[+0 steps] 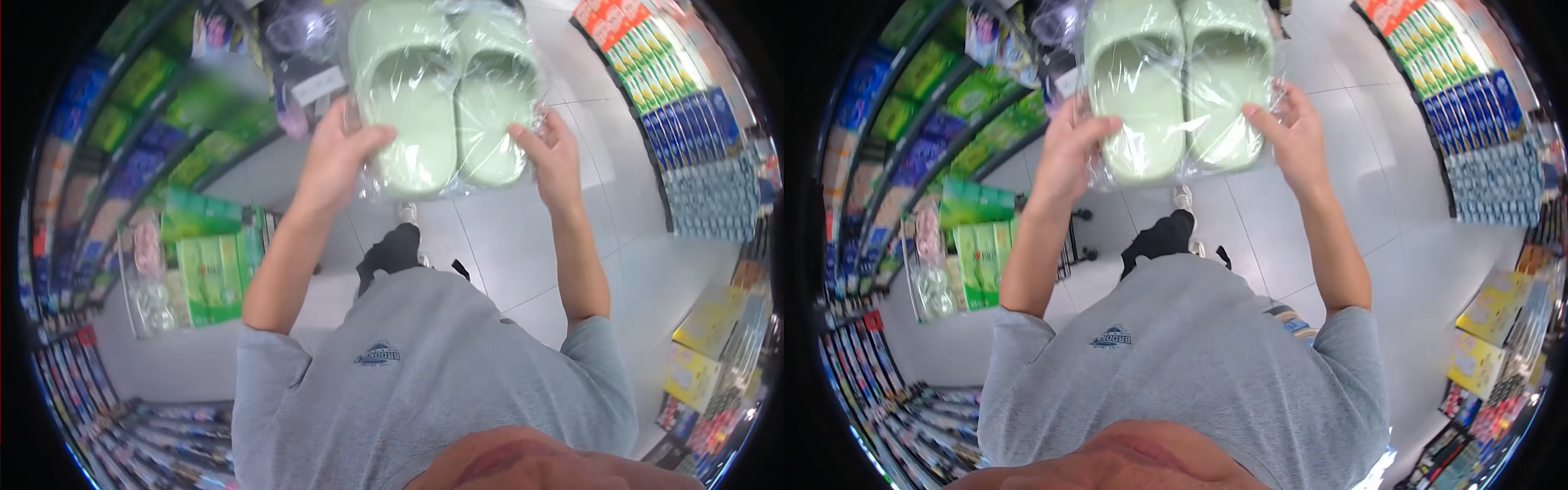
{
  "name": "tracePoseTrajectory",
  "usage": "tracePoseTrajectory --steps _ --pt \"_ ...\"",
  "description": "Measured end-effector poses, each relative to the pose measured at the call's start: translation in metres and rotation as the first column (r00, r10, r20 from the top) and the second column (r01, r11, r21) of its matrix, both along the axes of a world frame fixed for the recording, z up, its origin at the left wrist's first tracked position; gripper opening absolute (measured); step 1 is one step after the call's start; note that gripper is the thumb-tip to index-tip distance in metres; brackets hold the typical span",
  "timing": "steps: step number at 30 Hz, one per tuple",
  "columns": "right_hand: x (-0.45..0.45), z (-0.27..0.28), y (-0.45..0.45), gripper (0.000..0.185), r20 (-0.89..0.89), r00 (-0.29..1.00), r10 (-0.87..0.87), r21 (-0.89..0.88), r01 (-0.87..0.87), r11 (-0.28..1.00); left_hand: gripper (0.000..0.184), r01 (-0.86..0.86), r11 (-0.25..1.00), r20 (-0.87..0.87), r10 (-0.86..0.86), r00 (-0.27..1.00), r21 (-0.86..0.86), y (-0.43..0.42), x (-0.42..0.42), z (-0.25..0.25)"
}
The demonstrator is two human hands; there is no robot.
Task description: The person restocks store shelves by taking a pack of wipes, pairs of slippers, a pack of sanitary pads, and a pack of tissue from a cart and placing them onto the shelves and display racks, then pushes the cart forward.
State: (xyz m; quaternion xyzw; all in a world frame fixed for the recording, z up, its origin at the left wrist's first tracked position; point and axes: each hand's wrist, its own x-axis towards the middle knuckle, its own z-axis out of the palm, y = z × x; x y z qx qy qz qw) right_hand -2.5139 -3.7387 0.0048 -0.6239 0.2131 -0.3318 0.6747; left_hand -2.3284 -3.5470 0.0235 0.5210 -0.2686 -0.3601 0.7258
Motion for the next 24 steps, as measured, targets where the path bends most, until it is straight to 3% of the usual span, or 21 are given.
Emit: tracePoseTrajectory --steps 3,9,16,24 --pt "-0.010 -0.013 -0.023 0.051 -0.082 0.996 -0.040 0.035 0.043 0.998 0.048 0.125 0.986 -0.076 -0.117 0.990 0.111 -0.034 0.007 -0.022" --pt "-0.001 -0.042 -0.040 0.047 -0.173 0.983 -0.059 0.062 0.070 0.996 0.047 0.260 0.956 -0.118 -0.245 0.962 0.136 -0.063 0.034 -0.064" --pt "0.049 -0.026 -0.124 0.047 -0.173 0.982 -0.070 0.021 0.075 0.997 0.054 0.228 0.971 -0.148 -0.215 0.965 0.074 -0.148 0.078 -0.065" --pt "0.093 -0.034 -0.156 0.050 -0.112 0.993 -0.046 -0.018 0.044 0.999 0.057 0.228 0.972 -0.177 -0.216 0.960 0.055 -0.175 0.112 -0.064"
